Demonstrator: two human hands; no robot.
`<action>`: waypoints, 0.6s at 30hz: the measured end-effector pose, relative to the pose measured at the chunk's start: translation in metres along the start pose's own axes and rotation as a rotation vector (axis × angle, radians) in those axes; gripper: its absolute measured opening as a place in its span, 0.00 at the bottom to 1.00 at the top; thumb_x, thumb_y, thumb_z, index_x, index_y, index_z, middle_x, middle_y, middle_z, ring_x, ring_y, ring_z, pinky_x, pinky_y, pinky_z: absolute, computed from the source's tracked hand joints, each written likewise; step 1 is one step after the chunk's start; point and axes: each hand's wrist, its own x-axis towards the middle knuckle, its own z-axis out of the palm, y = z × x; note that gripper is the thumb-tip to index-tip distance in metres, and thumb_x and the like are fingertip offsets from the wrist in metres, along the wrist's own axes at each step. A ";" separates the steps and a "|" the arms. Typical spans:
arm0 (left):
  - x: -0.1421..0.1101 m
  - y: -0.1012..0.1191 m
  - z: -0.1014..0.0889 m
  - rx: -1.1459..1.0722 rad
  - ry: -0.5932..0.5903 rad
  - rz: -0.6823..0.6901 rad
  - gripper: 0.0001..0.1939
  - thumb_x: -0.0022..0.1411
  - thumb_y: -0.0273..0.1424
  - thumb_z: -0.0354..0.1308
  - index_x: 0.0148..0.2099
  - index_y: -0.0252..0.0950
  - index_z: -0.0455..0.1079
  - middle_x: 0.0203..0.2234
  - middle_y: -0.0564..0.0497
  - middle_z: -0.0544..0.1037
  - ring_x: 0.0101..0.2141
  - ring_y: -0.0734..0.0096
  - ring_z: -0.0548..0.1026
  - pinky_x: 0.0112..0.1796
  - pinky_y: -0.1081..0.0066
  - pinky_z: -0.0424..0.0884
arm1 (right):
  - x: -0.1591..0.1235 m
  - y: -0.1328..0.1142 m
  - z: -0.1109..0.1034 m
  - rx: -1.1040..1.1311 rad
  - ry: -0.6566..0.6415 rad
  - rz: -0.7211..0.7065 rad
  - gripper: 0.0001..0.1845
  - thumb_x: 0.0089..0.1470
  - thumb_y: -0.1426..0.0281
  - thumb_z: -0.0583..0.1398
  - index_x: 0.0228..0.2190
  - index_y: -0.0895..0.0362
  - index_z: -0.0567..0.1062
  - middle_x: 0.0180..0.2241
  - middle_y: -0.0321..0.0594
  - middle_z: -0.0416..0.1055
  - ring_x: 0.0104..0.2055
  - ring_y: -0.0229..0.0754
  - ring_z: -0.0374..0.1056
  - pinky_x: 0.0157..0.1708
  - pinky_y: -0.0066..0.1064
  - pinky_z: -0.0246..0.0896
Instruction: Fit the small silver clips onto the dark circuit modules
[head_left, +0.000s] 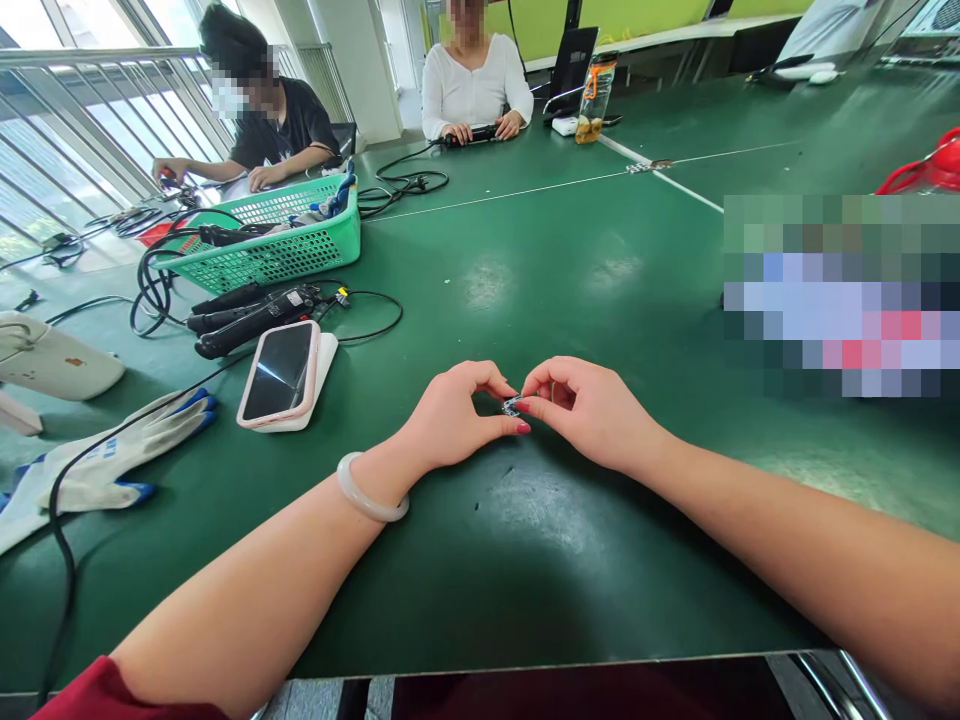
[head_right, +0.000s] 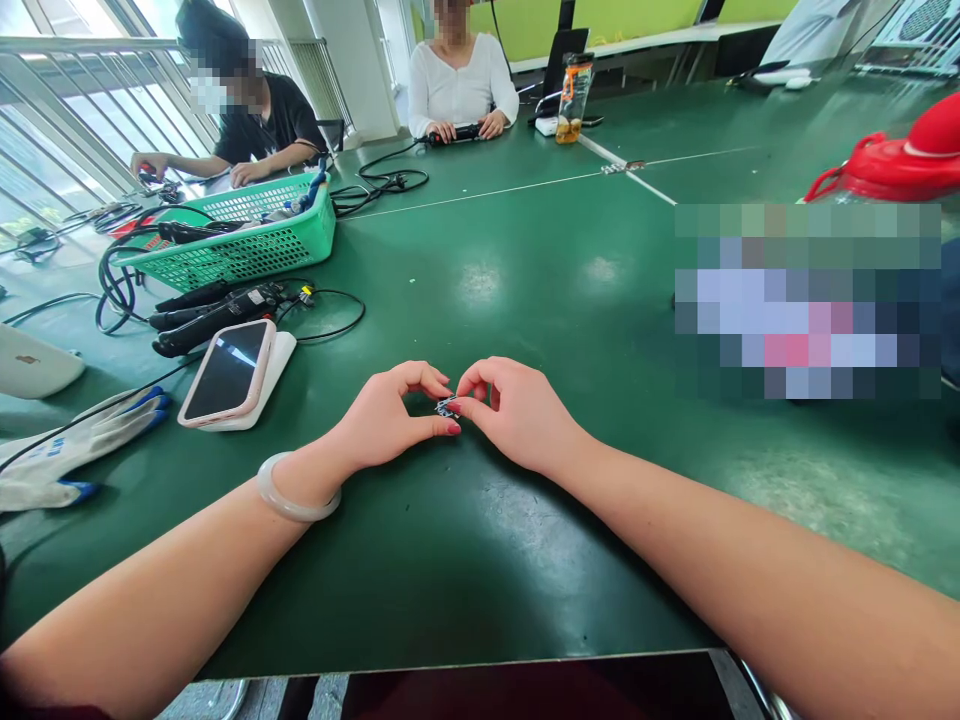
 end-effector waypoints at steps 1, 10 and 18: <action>0.000 0.000 0.000 -0.001 -0.003 0.001 0.16 0.45 0.39 0.68 0.33 0.37 0.68 0.36 0.50 0.76 0.39 0.66 0.73 0.42 0.64 0.68 | 0.000 0.000 0.000 -0.004 -0.001 0.000 0.08 0.50 0.63 0.61 0.27 0.55 0.73 0.24 0.33 0.66 0.24 0.34 0.57 0.25 0.28 0.53; 0.001 0.000 0.000 -0.045 -0.012 0.002 0.16 0.45 0.37 0.68 0.33 0.36 0.68 0.35 0.50 0.75 0.39 0.66 0.73 0.43 0.64 0.68 | 0.001 0.000 0.001 -0.001 -0.006 -0.029 0.05 0.51 0.67 0.59 0.27 0.55 0.73 0.23 0.33 0.66 0.23 0.34 0.57 0.26 0.28 0.53; 0.001 0.001 0.000 -0.061 -0.036 0.004 0.15 0.46 0.36 0.67 0.33 0.36 0.68 0.35 0.51 0.75 0.39 0.66 0.73 0.44 0.65 0.68 | 0.000 -0.001 0.000 0.021 -0.021 0.000 0.10 0.49 0.62 0.62 0.26 0.55 0.72 0.24 0.33 0.66 0.23 0.34 0.57 0.24 0.28 0.53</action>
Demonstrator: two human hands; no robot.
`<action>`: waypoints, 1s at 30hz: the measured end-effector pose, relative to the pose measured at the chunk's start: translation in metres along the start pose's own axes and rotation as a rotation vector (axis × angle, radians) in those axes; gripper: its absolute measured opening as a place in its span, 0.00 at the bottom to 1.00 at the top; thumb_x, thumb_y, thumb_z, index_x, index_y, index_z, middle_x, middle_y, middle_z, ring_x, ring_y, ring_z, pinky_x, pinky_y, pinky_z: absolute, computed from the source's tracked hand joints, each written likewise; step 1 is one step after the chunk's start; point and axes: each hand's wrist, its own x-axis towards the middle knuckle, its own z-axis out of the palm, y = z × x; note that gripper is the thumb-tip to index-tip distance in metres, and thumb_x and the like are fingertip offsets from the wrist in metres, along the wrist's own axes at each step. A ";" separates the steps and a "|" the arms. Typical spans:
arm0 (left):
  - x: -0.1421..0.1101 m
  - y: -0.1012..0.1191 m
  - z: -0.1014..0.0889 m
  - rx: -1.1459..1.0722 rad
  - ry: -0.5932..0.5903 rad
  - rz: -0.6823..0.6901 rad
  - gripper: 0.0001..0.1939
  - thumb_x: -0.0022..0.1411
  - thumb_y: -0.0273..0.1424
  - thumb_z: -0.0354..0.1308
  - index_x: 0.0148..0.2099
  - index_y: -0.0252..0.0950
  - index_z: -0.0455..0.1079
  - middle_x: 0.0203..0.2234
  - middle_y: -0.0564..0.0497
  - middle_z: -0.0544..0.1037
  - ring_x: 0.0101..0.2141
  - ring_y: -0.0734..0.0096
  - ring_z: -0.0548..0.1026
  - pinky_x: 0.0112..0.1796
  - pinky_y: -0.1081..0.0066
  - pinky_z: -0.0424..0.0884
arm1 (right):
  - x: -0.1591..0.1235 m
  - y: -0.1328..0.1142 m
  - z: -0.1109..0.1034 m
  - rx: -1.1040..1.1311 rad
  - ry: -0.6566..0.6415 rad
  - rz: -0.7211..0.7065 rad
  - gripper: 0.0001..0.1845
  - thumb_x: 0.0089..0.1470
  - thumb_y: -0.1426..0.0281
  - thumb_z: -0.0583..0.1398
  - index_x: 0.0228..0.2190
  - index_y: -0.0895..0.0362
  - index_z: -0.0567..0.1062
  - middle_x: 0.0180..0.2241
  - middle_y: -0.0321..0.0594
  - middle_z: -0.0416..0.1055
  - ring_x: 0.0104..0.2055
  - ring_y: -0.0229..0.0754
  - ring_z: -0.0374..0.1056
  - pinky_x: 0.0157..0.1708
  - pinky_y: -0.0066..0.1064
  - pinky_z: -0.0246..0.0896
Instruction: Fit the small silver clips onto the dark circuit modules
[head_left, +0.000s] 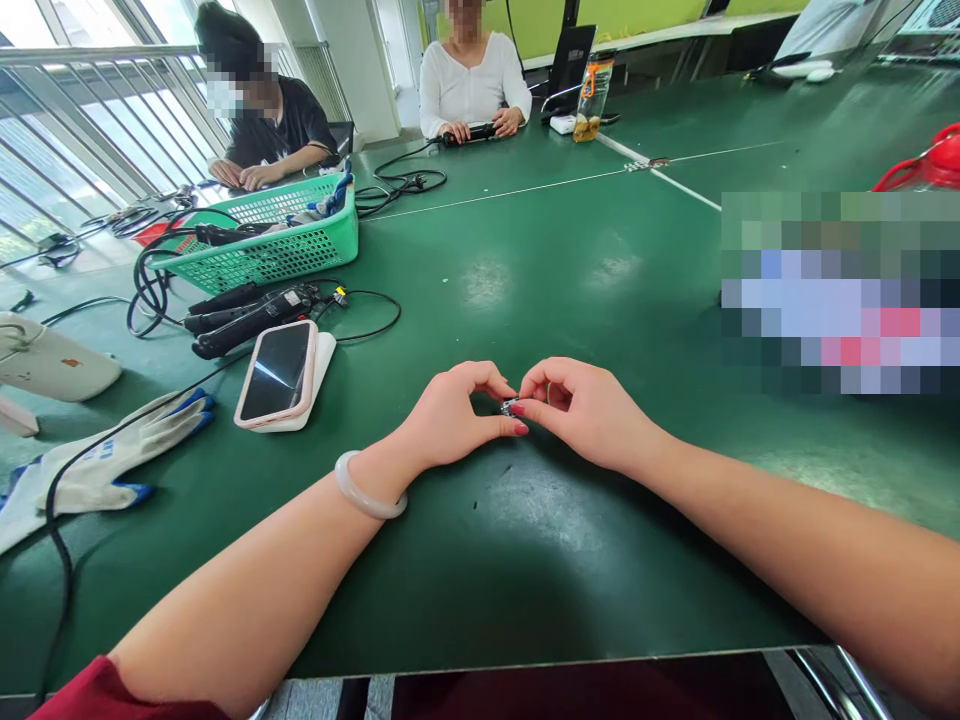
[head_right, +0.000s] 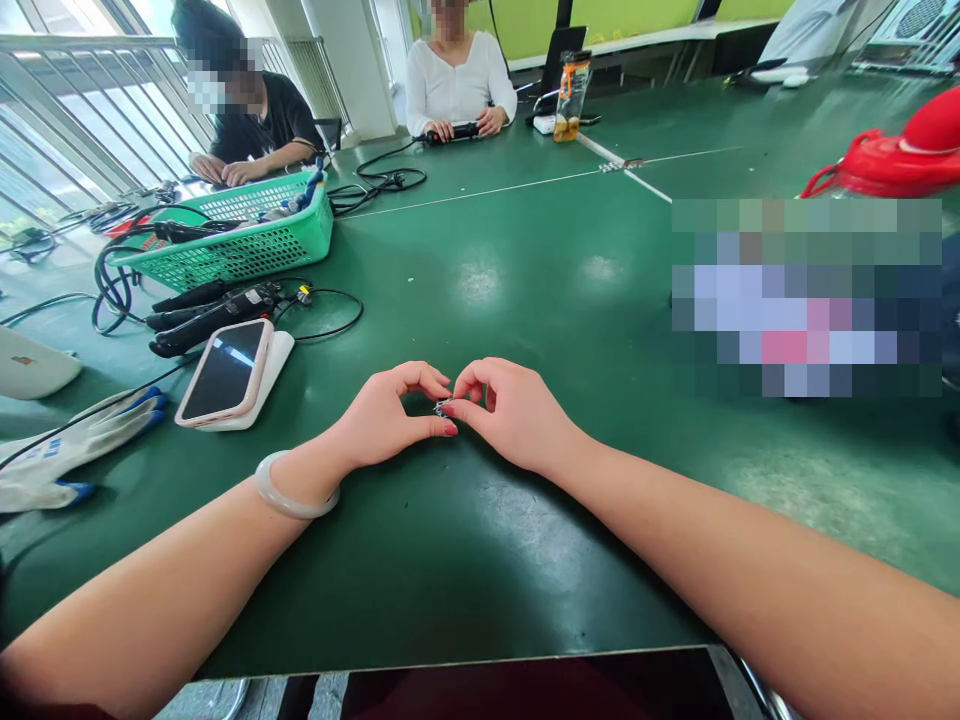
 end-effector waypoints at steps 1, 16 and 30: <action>0.000 0.000 0.000 0.003 0.004 -0.001 0.14 0.46 0.36 0.67 0.33 0.37 0.68 0.35 0.51 0.76 0.39 0.67 0.73 0.44 0.65 0.68 | 0.000 0.000 0.000 -0.006 0.009 0.000 0.10 0.51 0.62 0.60 0.26 0.55 0.72 0.23 0.33 0.66 0.23 0.34 0.58 0.24 0.28 0.53; 0.008 -0.016 -0.003 0.104 0.284 -0.223 0.10 0.50 0.31 0.63 0.36 0.38 0.70 0.34 0.52 0.79 0.37 0.67 0.75 0.41 0.64 0.69 | -0.001 0.007 0.017 -0.528 -0.118 -0.352 0.12 0.58 0.66 0.56 0.36 0.51 0.80 0.37 0.41 0.71 0.38 0.43 0.64 0.37 0.35 0.62; 0.004 0.000 -0.001 -0.098 0.153 -0.107 0.15 0.45 0.36 0.68 0.35 0.35 0.70 0.33 0.50 0.78 0.37 0.67 0.75 0.43 0.64 0.69 | -0.001 0.007 0.002 -0.336 0.237 -0.352 0.07 0.55 0.68 0.58 0.31 0.54 0.76 0.34 0.39 0.71 0.34 0.39 0.67 0.34 0.31 0.62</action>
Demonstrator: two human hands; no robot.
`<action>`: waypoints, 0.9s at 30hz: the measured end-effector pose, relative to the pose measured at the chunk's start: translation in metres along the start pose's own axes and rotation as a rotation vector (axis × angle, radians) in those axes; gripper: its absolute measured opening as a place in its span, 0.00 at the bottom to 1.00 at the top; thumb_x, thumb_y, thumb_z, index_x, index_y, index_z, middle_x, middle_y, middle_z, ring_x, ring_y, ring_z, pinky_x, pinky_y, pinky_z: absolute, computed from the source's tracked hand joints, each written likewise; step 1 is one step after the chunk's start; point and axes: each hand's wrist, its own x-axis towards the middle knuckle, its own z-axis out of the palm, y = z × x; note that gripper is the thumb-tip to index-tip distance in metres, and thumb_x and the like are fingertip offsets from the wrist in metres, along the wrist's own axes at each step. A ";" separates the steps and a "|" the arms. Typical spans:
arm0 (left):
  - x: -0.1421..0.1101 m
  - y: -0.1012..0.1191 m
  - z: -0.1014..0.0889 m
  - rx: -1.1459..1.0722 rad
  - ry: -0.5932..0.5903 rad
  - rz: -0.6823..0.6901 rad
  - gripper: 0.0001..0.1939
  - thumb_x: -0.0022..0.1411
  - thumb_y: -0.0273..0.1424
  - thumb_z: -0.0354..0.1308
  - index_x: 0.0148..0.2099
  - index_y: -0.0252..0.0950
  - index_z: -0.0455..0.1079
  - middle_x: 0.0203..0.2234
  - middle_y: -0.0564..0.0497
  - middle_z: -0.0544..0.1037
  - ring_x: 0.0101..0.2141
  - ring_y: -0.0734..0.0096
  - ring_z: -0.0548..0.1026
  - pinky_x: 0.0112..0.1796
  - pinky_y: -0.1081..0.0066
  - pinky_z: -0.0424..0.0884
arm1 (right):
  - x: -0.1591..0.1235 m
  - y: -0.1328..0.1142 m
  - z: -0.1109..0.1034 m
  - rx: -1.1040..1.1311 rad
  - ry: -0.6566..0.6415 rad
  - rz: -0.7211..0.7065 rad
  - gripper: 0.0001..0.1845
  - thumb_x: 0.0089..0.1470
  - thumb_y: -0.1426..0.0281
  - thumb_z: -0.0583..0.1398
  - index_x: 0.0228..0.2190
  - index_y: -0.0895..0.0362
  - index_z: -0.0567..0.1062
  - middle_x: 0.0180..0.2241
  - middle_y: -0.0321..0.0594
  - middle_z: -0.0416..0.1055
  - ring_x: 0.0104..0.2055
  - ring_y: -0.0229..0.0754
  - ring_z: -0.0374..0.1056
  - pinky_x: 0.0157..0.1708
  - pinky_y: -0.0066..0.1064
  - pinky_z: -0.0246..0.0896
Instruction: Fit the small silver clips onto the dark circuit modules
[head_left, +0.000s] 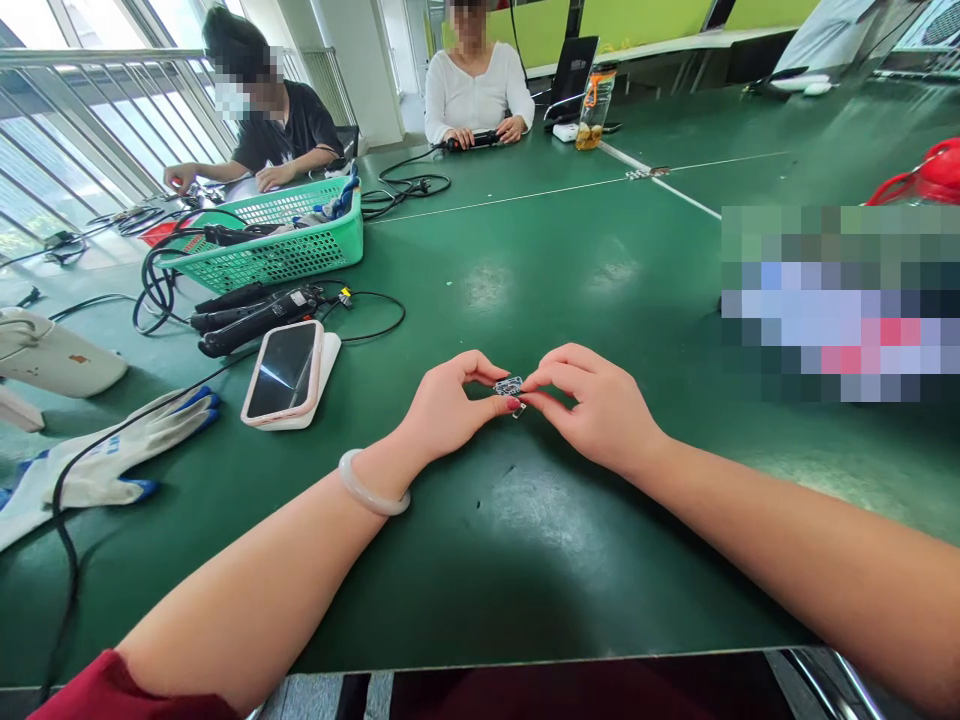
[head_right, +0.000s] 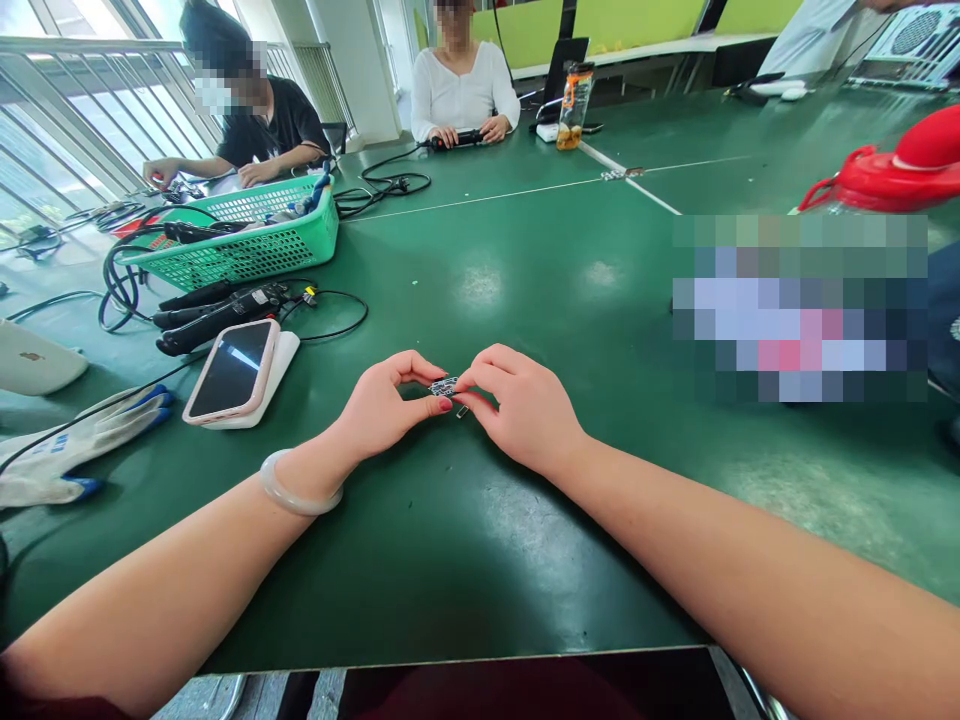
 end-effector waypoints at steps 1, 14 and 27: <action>0.000 0.001 0.000 -0.015 -0.006 0.000 0.16 0.45 0.37 0.68 0.35 0.35 0.71 0.32 0.50 0.78 0.37 0.67 0.75 0.43 0.64 0.69 | 0.000 0.000 0.000 -0.012 0.010 -0.021 0.07 0.56 0.68 0.58 0.31 0.54 0.77 0.33 0.39 0.71 0.34 0.39 0.67 0.34 0.31 0.62; 0.003 -0.001 -0.002 -0.375 0.023 -0.093 0.15 0.45 0.34 0.68 0.32 0.34 0.67 0.31 0.51 0.78 0.32 0.74 0.74 0.38 0.69 0.69 | -0.002 -0.003 -0.007 0.045 0.016 0.055 0.13 0.57 0.67 0.56 0.42 0.51 0.76 0.36 0.38 0.74 0.33 0.38 0.68 0.34 0.32 0.64; 0.005 -0.005 -0.001 -0.212 0.084 -0.092 0.15 0.46 0.35 0.67 0.34 0.34 0.67 0.34 0.48 0.79 0.35 0.69 0.75 0.42 0.65 0.69 | 0.002 0.001 0.002 -0.051 -0.463 0.170 0.09 0.56 0.71 0.55 0.28 0.55 0.75 0.31 0.37 0.70 0.31 0.38 0.66 0.33 0.31 0.59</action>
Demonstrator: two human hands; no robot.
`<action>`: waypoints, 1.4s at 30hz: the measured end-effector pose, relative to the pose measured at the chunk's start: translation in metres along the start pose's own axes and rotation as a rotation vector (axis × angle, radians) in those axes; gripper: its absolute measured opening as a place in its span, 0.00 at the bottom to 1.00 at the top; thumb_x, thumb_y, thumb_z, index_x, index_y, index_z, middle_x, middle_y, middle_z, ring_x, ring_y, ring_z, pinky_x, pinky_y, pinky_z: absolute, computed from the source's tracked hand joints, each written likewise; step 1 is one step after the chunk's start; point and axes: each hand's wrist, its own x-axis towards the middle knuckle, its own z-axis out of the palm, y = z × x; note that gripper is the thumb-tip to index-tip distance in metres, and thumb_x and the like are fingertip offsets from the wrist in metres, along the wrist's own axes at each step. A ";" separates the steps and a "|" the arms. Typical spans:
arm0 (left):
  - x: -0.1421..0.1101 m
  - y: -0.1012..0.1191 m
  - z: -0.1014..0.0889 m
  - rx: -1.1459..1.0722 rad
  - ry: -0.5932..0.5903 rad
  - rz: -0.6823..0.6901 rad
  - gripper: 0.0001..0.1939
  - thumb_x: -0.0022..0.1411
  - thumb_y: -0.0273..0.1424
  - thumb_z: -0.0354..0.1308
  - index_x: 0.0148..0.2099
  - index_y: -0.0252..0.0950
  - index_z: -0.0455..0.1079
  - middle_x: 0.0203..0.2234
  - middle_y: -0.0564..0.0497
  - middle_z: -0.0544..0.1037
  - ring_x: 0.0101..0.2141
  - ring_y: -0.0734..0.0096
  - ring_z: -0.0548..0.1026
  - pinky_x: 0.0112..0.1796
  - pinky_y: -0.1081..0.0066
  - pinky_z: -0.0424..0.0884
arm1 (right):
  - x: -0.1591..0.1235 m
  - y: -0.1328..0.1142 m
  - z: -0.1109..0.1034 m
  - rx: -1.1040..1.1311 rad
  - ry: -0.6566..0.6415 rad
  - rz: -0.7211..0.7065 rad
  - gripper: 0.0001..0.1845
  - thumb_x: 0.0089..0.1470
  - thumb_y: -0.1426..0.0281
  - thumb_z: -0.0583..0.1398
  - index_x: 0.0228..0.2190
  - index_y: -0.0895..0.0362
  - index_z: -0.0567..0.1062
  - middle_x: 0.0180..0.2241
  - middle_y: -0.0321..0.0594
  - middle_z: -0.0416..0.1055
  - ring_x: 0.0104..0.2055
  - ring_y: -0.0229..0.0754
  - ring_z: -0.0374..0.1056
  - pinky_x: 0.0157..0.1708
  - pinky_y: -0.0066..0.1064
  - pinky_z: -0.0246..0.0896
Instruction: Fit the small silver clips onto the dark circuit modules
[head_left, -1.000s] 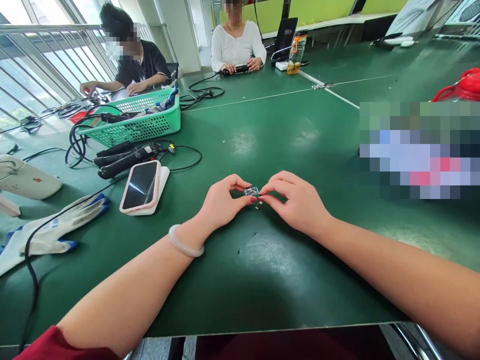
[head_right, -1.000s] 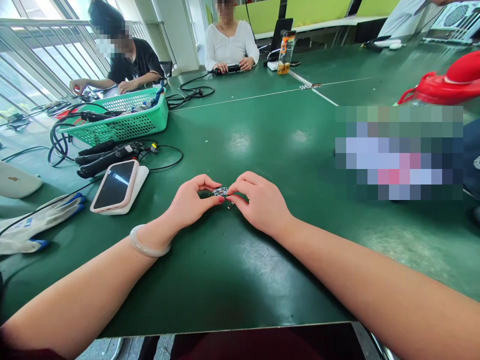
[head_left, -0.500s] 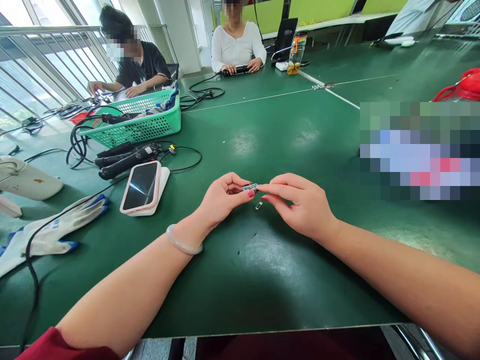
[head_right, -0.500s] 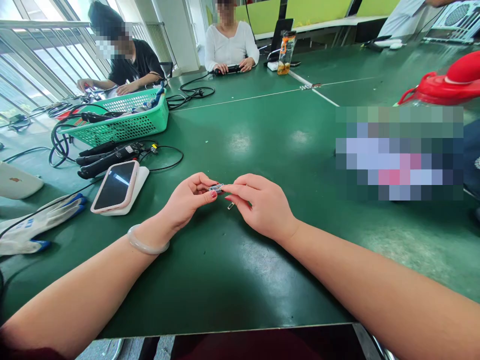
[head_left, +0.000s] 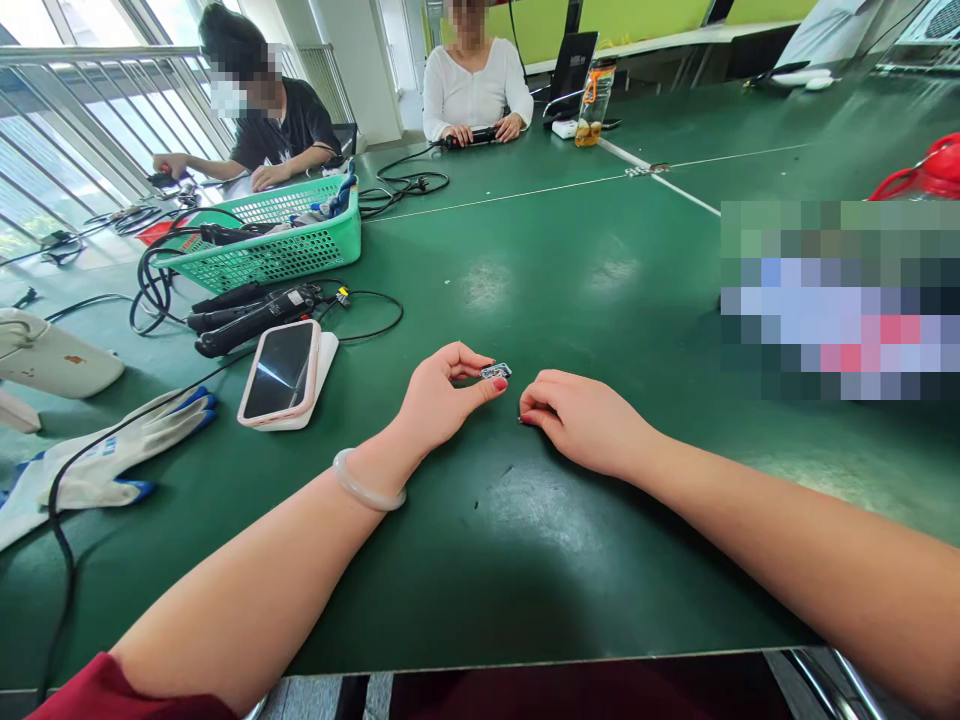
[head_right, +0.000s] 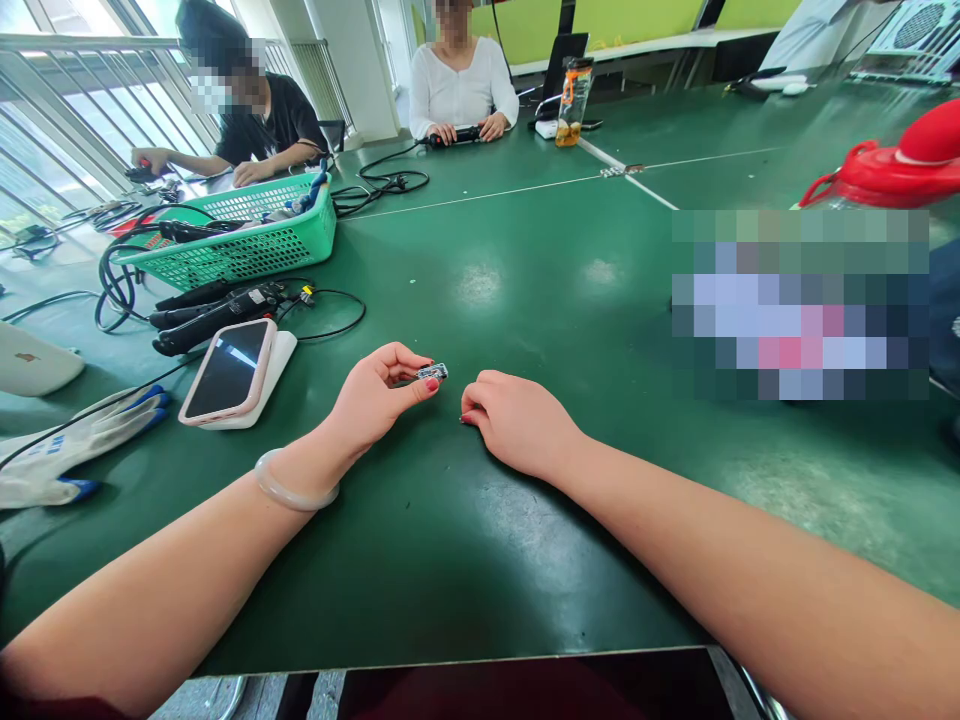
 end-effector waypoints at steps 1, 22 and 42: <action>0.000 0.001 0.000 0.002 -0.003 0.002 0.15 0.46 0.35 0.67 0.34 0.34 0.67 0.34 0.48 0.79 0.35 0.69 0.75 0.42 0.65 0.69 | 0.000 0.001 0.000 0.027 0.005 0.002 0.10 0.56 0.71 0.55 0.28 0.55 0.76 0.31 0.37 0.70 0.31 0.38 0.66 0.33 0.31 0.59; -0.001 0.001 0.000 0.107 -0.051 0.019 0.14 0.45 0.33 0.67 0.33 0.35 0.67 0.33 0.49 0.79 0.36 0.68 0.75 0.43 0.64 0.69 | -0.006 0.011 -0.015 -0.065 -0.038 0.071 0.07 0.55 0.69 0.57 0.28 0.53 0.75 0.31 0.36 0.73 0.31 0.40 0.67 0.29 0.32 0.57; -0.007 0.000 0.002 0.246 -0.194 0.106 0.17 0.42 0.37 0.69 0.31 0.35 0.69 0.34 0.49 0.77 0.39 0.65 0.74 0.44 0.64 0.68 | -0.010 -0.007 -0.009 -0.042 0.282 -0.139 0.07 0.57 0.71 0.56 0.31 0.55 0.75 0.32 0.37 0.74 0.32 0.38 0.68 0.32 0.30 0.60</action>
